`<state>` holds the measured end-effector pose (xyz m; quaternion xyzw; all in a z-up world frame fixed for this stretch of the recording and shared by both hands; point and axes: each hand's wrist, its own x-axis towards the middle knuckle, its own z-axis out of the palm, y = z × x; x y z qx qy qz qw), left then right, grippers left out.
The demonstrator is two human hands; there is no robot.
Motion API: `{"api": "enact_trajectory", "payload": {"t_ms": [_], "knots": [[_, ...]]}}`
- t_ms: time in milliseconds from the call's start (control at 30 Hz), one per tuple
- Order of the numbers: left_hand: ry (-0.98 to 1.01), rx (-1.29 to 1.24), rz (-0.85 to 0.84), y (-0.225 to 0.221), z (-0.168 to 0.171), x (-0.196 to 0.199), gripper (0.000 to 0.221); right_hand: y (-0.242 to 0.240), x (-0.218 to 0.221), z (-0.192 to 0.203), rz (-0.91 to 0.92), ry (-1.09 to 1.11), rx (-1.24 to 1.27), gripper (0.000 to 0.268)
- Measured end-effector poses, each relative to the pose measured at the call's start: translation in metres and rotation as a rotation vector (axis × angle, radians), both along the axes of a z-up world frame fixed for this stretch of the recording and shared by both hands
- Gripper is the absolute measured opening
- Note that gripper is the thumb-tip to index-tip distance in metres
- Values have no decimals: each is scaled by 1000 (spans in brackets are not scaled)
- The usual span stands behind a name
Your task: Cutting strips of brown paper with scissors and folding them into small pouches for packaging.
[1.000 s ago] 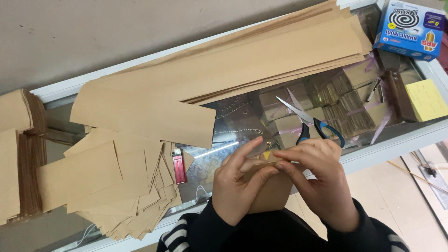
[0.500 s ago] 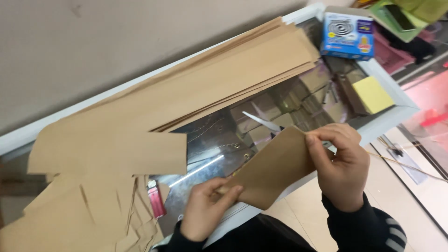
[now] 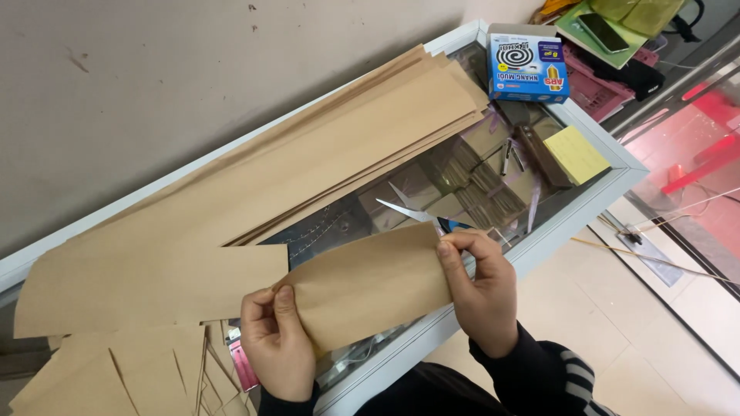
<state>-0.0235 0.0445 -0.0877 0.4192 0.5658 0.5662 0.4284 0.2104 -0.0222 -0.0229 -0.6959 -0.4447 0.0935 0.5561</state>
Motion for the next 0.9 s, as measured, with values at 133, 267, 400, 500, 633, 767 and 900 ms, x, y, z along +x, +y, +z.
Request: {"api": "enact_trajectory", "payload": {"t_ms": [133, 267, 400, 500, 633, 767, 900], "knots": [[152, 93, 46, 2, 24, -3, 9, 1, -3, -2, 43, 22, -51, 10], [243, 113, 16, 4, 52, -5, 11, -7, -3, -29, 41, 171, -107, 13], [-77, -151, -230, 3, 46, 0, 49, -10, -2, -40, -97, 400, -67, 15], [-128, -195, -215, 2, 25, 3, 28, -9, 0, -37, -91, 379, -79, 17], [204, 50, -122, -1, 49, -2, 20, -8, -1, -39, -24, 208, -48, 36], [590, 382, -104, -11, 65, -7, 20, -14, -23, -2, 30, -106, 55, 50], [790, 633, -164, -25, 93, 1, 20, -24, -42, 25, 130, -450, 120, 37]]}}
